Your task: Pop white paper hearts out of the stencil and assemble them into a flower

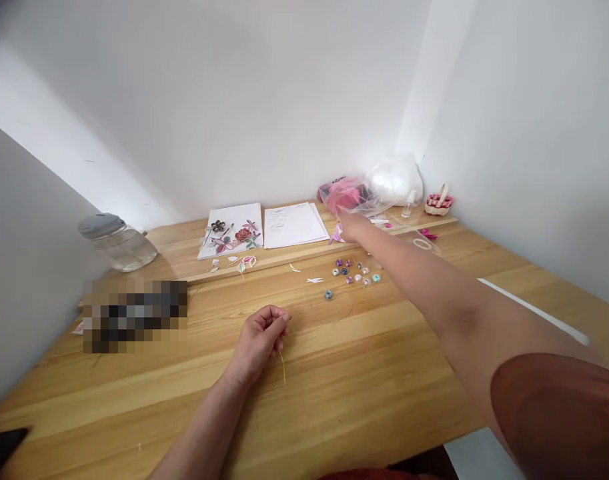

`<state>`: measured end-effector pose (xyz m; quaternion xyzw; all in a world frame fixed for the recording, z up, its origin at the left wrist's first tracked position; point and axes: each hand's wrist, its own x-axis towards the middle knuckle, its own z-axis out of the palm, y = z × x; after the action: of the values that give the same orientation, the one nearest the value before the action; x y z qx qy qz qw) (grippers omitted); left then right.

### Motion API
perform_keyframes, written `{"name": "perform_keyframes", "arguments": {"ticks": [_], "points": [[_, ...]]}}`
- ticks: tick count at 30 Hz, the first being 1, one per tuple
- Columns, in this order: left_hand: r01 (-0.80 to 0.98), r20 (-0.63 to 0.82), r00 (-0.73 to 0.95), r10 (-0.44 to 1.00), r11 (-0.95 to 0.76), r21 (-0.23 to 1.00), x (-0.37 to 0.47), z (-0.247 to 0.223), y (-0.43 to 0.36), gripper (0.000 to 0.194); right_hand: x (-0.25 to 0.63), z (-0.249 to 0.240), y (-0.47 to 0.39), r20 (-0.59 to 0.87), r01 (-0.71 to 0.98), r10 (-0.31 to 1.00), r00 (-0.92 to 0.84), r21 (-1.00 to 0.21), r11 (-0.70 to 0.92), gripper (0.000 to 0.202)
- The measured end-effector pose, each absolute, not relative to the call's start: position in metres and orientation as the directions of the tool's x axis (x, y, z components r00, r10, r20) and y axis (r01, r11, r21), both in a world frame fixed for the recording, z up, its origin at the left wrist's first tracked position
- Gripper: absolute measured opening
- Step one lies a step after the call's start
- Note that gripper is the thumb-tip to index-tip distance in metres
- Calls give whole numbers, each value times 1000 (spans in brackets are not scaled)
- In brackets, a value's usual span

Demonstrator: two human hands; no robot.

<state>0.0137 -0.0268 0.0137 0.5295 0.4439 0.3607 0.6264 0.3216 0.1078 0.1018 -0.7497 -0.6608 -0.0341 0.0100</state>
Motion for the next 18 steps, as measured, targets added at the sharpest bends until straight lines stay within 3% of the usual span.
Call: {"name": "perform_keyframes", "arguments": {"ticks": [6, 12, 14, 16, 18], "points": [[2, -168, 351, 921, 179, 984, 14, 11, -25, 36, 321, 97, 103, 126, 991, 987, 103, 74, -113, 37], [-102, -137, 372, 918, 187, 977, 12, 14, -27, 36, 290, 115, 69, 229, 998, 973, -16, 63, 2, 42], [-136, -130, 358, 924, 190, 972, 12, 16, -28, 36, 262, 131, 35, 306, 972, 929, -210, -35, 231, 28], [-154, -129, 326, 937, 187, 970, 12, 18, -28, 36, 227, 153, -15, 429, 868, 824, -371, -156, 472, 30], [-151, -142, 281, 949, 189, 970, 12, 20, -27, 36, 194, 175, -71, 485, 685, 655, -580, -146, 714, 32]]}}
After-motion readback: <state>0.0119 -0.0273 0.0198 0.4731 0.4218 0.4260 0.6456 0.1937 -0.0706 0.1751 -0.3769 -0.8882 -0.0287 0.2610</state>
